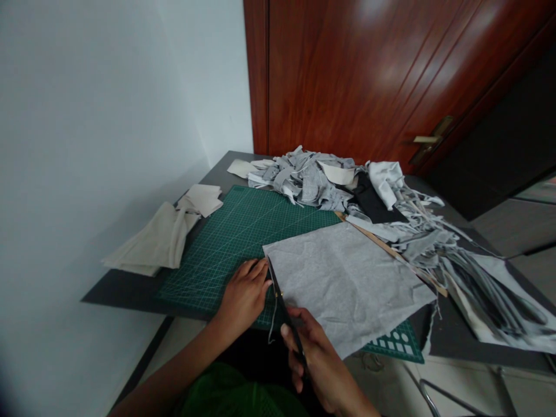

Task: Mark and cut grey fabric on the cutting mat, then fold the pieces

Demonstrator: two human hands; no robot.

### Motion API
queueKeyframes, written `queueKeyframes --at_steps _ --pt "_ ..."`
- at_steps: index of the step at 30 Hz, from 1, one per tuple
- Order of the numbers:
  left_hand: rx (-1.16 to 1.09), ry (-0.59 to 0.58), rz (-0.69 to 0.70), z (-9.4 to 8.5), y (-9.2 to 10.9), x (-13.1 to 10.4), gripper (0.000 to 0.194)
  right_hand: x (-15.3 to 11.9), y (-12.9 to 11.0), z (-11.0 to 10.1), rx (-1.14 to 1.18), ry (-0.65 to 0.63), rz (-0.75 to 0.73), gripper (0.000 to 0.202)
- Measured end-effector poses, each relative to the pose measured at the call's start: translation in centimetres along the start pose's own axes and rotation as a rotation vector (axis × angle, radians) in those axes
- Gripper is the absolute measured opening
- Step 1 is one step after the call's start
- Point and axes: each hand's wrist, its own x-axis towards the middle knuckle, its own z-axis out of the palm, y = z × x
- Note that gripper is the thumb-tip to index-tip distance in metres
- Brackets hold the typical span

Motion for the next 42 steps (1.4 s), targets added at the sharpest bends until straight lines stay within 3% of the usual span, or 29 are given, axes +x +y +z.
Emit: queueKeyframes --at_steps 19,25,35,42 --pt "0.024 0.009 0.049 0.1 0.0 -0.2 0.036 0.1 0.6 -0.4 -0.044 0.000 -0.061 0.061" --pt "0.014 0.023 0.059 0.1 -0.1 -0.2 0.036 0.4 -0.2 -0.7 0.046 0.064 0.042 0.065" --pt "0.000 0.007 0.071 0.0 -0.2 -0.3 0.037 2.2 -1.8 -0.1 0.085 0.028 0.045 0.055" --pt "-0.020 0.004 0.043 0.2 -0.2 -0.3 0.037 3.3 -1.6 0.6 0.087 0.018 -0.003 0.054"
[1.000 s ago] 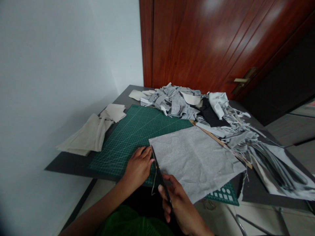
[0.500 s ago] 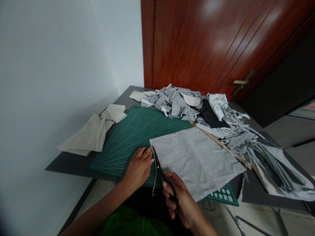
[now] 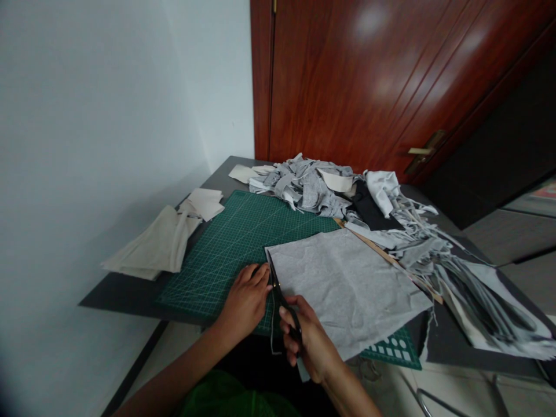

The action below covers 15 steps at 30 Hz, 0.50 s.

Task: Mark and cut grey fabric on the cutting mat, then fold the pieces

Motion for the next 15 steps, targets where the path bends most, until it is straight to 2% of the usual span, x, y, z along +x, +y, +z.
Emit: queueKeyframes --at_steps 15 --pt "0.011 -0.008 0.016 -0.07 0.01 -0.07 0.038 -0.26 -0.31 -0.12 -0.043 -0.001 -0.023 0.054"
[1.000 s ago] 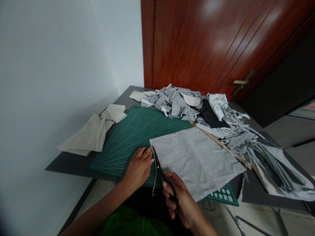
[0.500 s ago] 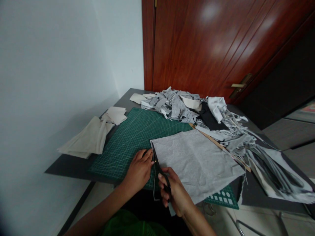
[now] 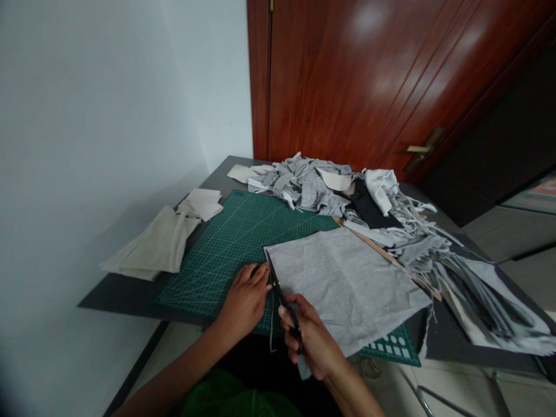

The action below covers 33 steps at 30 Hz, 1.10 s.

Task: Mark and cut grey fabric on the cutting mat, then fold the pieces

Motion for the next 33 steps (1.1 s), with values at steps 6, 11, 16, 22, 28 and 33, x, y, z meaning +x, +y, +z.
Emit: queueKeyframes --at_steps 6,11,16,22,28,33 --pt "0.004 -0.009 -0.002 0.09 -0.08 0.01 0.038 -0.02 0.37 0.07 -0.002 -0.002 -0.014 0.052" --pt "0.006 -0.003 0.002 0.01 -0.05 0.07 0.037 -0.01 0.34 0.17 -0.011 0.001 -0.017 0.053" --pt "-0.006 0.001 0.001 -0.29 0.09 0.15 0.036 -0.12 0.33 0.12 -0.032 -0.020 -0.038 0.053" --pt "-0.014 0.008 0.002 -0.25 0.10 0.16 0.036 0.22 0.44 -0.02 -0.012 -0.004 -0.027 0.056" --pt "0.030 0.009 -0.028 0.24 0.01 0.02 0.045 0.51 0.20 0.27 0.037 0.028 0.031 0.056" --pt "0.029 -0.042 0.003 0.24 -0.15 0.00 0.045 0.63 0.04 0.49 0.049 0.033 0.026 0.058"
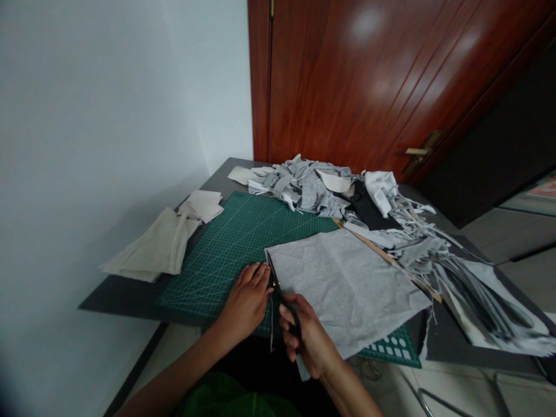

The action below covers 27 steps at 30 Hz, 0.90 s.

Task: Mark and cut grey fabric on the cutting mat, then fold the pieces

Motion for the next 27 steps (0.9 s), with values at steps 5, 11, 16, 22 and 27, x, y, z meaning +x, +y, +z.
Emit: queueKeyframes --at_steps 5,11,16,22,27 --pt "-0.006 0.009 0.007 -0.1 0.0 -0.1 0.042 0.4 -0.1 0.3 -0.008 -0.011 -0.020 0.055" --pt "-0.017 -0.017 0.009 -0.3 -0.1 0.0 0.043 0.8 -0.2 0.7 -0.029 -0.022 -0.044 0.055" --pt "-0.039 -0.011 0.003 -0.1 -0.1 0.0 0.042 1.1 -0.1 0.7 -0.036 -0.015 -0.058 0.058" --pt "-0.044 -0.013 0.010 0.0 -0.2 -0.1 0.043 1.2 0.1 0.4 -0.051 -0.028 -0.081 0.056" --pt "-0.051 -0.018 -0.003 -0.3 -0.1 -0.1 0.045 1.2 -0.1 0.7 -0.072 -0.025 -0.099 0.058"
